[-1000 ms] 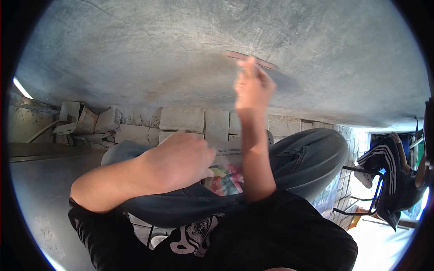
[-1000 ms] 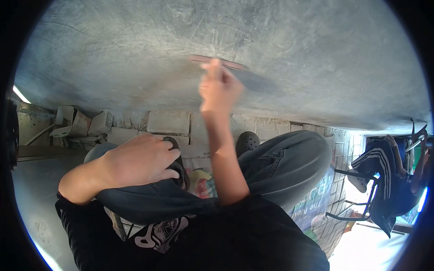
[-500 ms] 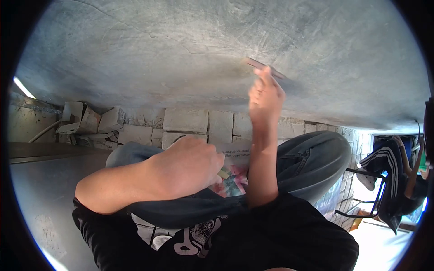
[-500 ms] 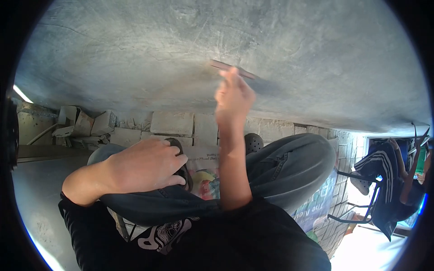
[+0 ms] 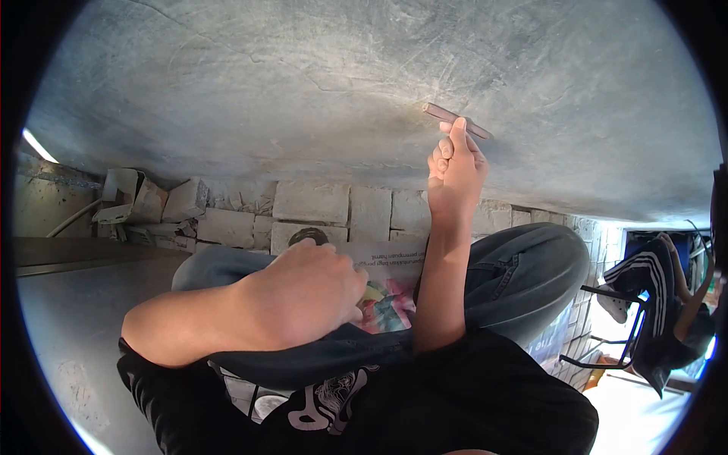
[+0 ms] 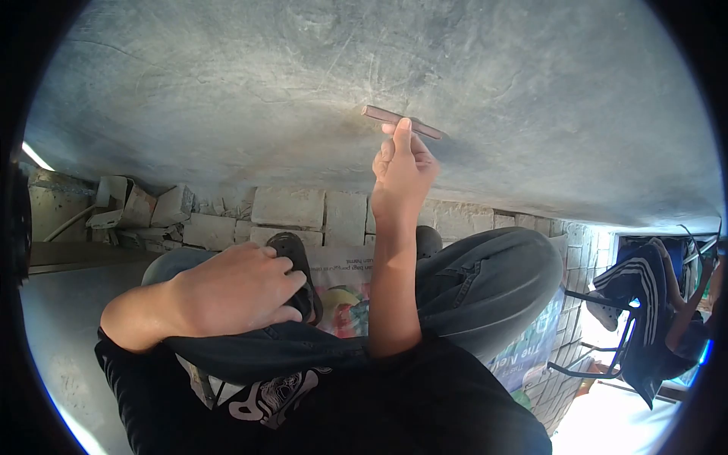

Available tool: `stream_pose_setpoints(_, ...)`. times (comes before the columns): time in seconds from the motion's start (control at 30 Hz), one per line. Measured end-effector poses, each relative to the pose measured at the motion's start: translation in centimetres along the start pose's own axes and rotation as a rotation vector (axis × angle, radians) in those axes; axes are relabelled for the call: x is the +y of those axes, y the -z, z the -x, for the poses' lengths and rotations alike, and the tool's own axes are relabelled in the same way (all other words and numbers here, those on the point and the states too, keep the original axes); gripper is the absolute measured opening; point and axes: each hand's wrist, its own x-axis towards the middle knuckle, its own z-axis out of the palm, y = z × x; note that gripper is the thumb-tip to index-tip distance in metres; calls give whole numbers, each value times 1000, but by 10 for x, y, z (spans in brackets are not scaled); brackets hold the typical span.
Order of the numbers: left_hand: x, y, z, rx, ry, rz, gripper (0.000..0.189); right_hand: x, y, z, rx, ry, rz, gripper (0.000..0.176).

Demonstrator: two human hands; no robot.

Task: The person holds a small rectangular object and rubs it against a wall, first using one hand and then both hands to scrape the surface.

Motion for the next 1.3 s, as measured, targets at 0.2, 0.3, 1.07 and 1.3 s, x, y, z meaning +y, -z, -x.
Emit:
stream_pose_setpoints(0.2,4,8,-18,-50,-140,142,35,12,-59,20,-205,-206,-67,29)
stream_pose_setpoints(0.3,-3,6,-11,-22,-32,45,34,11,-46,16,-168,-149,-42,28)
stream_pose_setpoints(1.07,5,11,-15,-2,-164,143,33,11,-44,13,-99,-81,-26,30)
stream_pose_setpoints(1.3,-3,13,-8,0,-88,71,34,3,-14,7,-47,-29,65,30)
